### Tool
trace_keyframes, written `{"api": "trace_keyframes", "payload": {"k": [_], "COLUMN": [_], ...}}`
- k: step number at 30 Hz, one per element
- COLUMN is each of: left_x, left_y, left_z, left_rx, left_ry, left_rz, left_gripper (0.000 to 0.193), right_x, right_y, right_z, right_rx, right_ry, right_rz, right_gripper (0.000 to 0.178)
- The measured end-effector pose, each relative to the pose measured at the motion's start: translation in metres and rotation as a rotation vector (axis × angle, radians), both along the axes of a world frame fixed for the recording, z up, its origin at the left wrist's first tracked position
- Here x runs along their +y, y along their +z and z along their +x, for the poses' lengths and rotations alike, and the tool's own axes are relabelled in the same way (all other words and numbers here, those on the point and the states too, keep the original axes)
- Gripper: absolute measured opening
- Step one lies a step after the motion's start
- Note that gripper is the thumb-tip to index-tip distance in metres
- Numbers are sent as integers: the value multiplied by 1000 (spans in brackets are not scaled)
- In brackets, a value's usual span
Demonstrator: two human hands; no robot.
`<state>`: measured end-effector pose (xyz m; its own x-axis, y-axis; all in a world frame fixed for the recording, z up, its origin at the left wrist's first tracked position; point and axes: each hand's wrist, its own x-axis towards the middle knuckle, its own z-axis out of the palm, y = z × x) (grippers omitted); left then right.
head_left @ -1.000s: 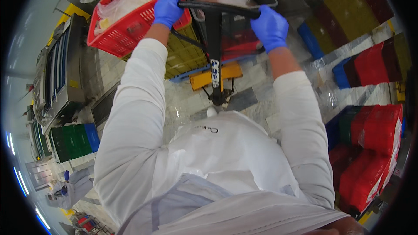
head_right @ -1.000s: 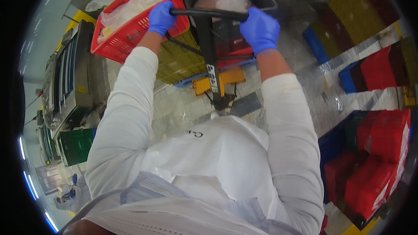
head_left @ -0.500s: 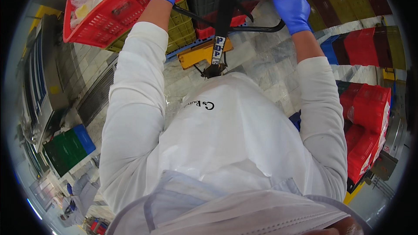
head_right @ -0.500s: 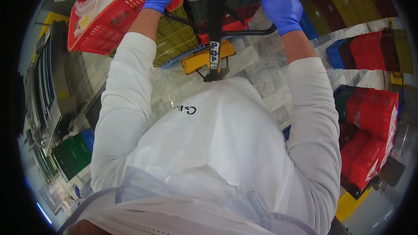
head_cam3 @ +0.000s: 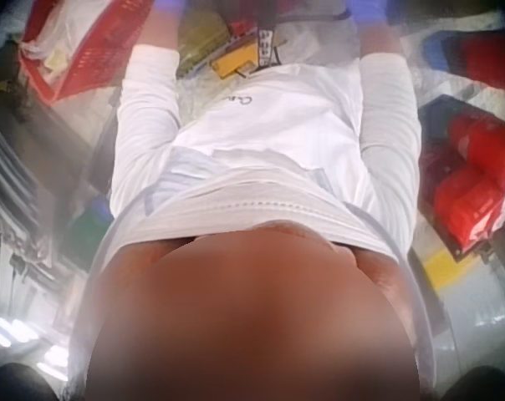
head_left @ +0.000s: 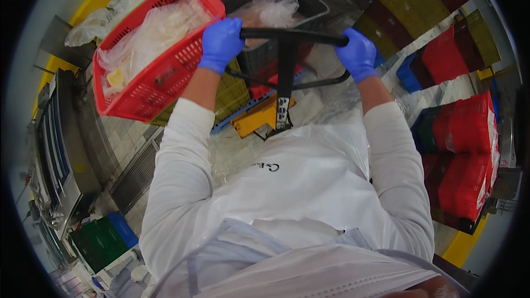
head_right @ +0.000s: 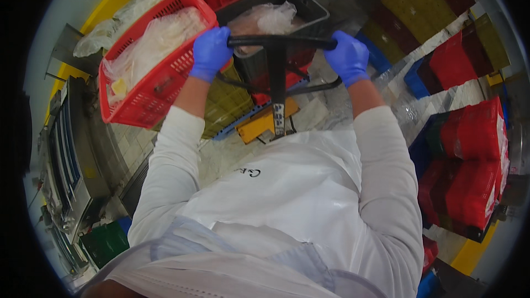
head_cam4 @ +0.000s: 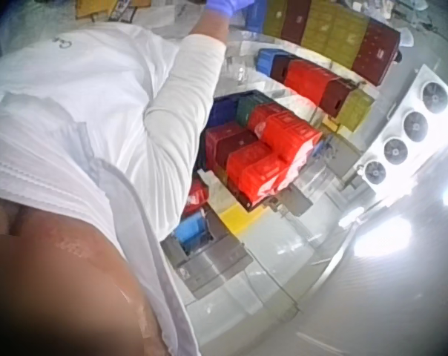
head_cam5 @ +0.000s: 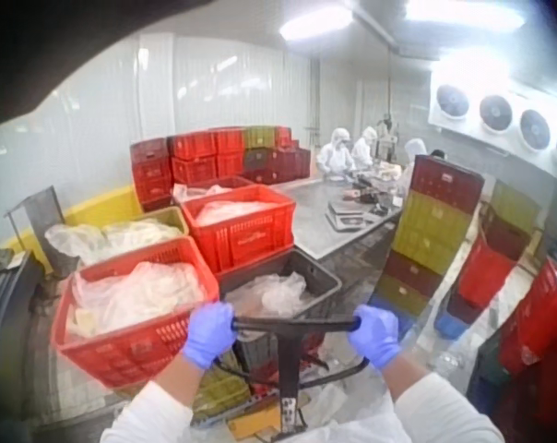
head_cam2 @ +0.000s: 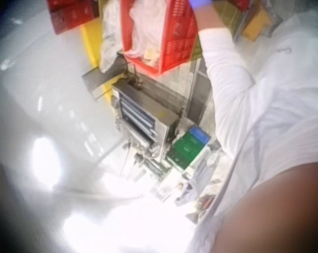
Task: The person uses a yellow manual pallet jack to lift and move a green plastic crate containing packaged items across a tiled industrial floor. They navigate around stacked crates and equipment, then lower the crate and reposition the pallet jack.
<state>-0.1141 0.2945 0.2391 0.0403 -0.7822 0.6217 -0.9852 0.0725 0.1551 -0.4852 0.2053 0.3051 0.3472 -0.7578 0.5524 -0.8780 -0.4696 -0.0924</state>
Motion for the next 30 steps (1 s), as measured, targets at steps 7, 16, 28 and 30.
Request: {"api": "trace_keyframes", "payload": {"k": [7, 16, 28, 30], "left_x": [1, -1, -22, -30], "left_y": [5, 0, -5, -6], "left_z": [-6, -6, -3, -6], "left_rx": [-4, -91, -52, -55], "left_ry": [-23, 37, 9, 4], "left_rz": [-63, -89, -102, -96], "left_gripper": [15, 26, 21, 20], "right_x": [-14, -19, -9, -1], "right_y": [-2, -6, -10, -9], "right_z": [-5, -2, -6, -12], "right_rx": [-59, -95, -71, -57], "right_ry": [203, 251, 90, 53], "right_rz": [-203, -201, -134, -131], "right_gripper": [12, 12, 14, 16]}}
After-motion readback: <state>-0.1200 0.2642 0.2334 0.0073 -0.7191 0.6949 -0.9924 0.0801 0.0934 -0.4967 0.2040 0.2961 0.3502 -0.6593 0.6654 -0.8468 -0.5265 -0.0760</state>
